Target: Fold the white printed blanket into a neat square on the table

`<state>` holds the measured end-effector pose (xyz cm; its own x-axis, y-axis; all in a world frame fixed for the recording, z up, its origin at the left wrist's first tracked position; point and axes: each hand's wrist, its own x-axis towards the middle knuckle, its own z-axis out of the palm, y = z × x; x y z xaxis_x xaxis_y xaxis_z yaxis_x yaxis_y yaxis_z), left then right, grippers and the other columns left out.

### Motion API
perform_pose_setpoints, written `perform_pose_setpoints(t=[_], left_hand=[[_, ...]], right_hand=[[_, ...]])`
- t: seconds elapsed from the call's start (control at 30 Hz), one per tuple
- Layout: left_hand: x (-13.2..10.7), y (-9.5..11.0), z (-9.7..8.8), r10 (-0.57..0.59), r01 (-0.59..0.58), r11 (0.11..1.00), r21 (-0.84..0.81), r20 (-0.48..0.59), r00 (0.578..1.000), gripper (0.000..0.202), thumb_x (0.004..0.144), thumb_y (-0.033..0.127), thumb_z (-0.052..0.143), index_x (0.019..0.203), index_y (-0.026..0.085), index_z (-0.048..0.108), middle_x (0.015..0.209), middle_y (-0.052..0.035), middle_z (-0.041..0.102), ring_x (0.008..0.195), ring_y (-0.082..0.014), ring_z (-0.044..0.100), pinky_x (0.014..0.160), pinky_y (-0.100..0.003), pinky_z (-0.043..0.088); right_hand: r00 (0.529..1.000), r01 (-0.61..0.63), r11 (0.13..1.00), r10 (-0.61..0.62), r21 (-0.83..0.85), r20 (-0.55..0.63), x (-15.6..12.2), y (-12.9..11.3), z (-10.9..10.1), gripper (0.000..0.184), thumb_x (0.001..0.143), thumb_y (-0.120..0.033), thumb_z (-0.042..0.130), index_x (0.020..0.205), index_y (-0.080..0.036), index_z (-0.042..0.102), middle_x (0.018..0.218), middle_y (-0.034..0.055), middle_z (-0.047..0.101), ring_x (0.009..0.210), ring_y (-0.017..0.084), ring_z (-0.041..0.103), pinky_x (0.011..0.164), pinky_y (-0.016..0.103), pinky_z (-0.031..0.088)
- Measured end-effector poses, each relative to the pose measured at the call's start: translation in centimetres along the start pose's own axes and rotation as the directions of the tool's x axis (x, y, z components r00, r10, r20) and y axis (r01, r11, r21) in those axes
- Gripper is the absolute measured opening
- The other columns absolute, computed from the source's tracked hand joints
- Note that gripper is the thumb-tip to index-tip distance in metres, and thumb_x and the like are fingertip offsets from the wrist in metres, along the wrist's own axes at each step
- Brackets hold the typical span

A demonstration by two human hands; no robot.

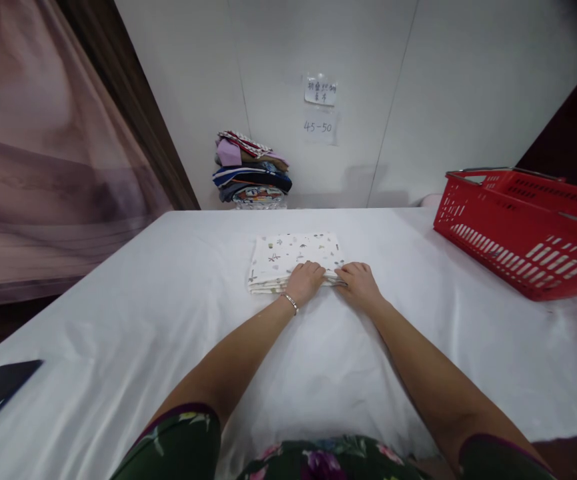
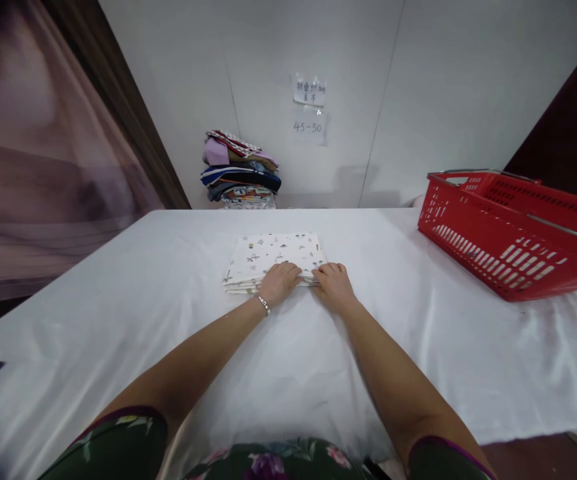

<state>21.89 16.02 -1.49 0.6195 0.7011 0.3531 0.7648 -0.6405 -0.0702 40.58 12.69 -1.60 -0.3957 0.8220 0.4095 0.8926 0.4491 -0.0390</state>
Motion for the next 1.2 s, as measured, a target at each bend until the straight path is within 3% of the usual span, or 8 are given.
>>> perform_pose_setpoints(t=[0.37, 0.57, 0.87, 1.07, 1.2], left_hand=[[-0.2, 0.1, -0.3, -0.018, 0.019, 0.998, -0.058, 0.01, 1.0, 0.016, 0.089, 0.031, 0.046, 0.095, 0.019, 0.054, 0.094, -0.0044, 0.058, 0.091, -0.019, 0.05, 0.075, -0.032, 0.036], [-0.8, 0.2, -0.2, -0.007, 0.004, 0.999, -0.043, -0.068, 0.998, 0.023, 0.085, 0.03, 0.053, 0.105, 0.019, 0.05, 0.107, -0.0052, 0.055, 0.101, -0.0203, 0.046, 0.081, -0.033, 0.035], [-1.4, 0.4, 0.7, 0.025, -0.024, 0.999, 0.041, -0.025, 0.999, 0.019, 0.09, 0.019, 0.037, 0.105, 0.017, 0.05, 0.101, -0.0064, 0.057, 0.098, -0.018, 0.049, 0.082, -0.032, 0.036], [-2.5, 0.2, -0.2, 0.04, -0.037, 0.997, 0.073, -0.036, 0.999, 0.03, 0.089, 0.014, 0.036, 0.117, 0.018, 0.045, 0.114, -0.0092, 0.055, 0.11, -0.0204, 0.044, 0.087, -0.035, 0.034], [-4.1, -1.0, -1.1, -0.005, 0.006, 0.996, 0.086, -0.014, 1.0, 0.035, 0.089, 0.012, 0.033, 0.121, 0.02, 0.043, 0.119, -0.0088, 0.053, 0.111, -0.0205, 0.044, 0.089, -0.038, 0.032]], right_hand=[[0.998, 0.018, 0.998, -0.021, -0.063, -0.06, 0.1, 0.5, 0.7, 0.027, 0.086, -0.02, 0.05, 0.111, -0.021, 0.057, 0.101, 0.0073, 0.06, 0.097, 0.021, 0.044, 0.084, 0.034, 0.027], [0.995, 0.0, 0.997, -0.007, -0.082, -0.095, -0.1, 0.7, 1.3, 0.033, 0.086, -0.013, 0.045, 0.117, -0.019, 0.054, 0.103, 0.0086, 0.06, 0.098, 0.021, 0.044, 0.084, 0.033, 0.028], [0.988, 0.026, 0.998, -0.035, -0.06, -0.15, -0.7, 1.0, 1.9, 0.029, 0.079, -0.012, 0.048, 0.105, -0.019, 0.059, 0.103, 0.008, 0.063, 0.097, 0.022, 0.049, 0.084, 0.036, 0.031], [0.989, 0.052, 0.996, -0.061, -0.075, -0.133, -0.9, 1.3, 2.1, 0.035, 0.079, -0.012, 0.047, 0.108, -0.025, 0.06, 0.106, 0.0069, 0.061, 0.099, 0.024, 0.049, 0.082, 0.037, 0.033], [0.991, 0.04, 0.994, -0.052, -0.097, -0.121, -1.1, 1.3, 2.1, 0.035, 0.078, -0.011, 0.047, 0.108, -0.024, 0.06, 0.11, 0.0079, 0.059, 0.102, 0.025, 0.047, 0.081, 0.038, 0.036]])
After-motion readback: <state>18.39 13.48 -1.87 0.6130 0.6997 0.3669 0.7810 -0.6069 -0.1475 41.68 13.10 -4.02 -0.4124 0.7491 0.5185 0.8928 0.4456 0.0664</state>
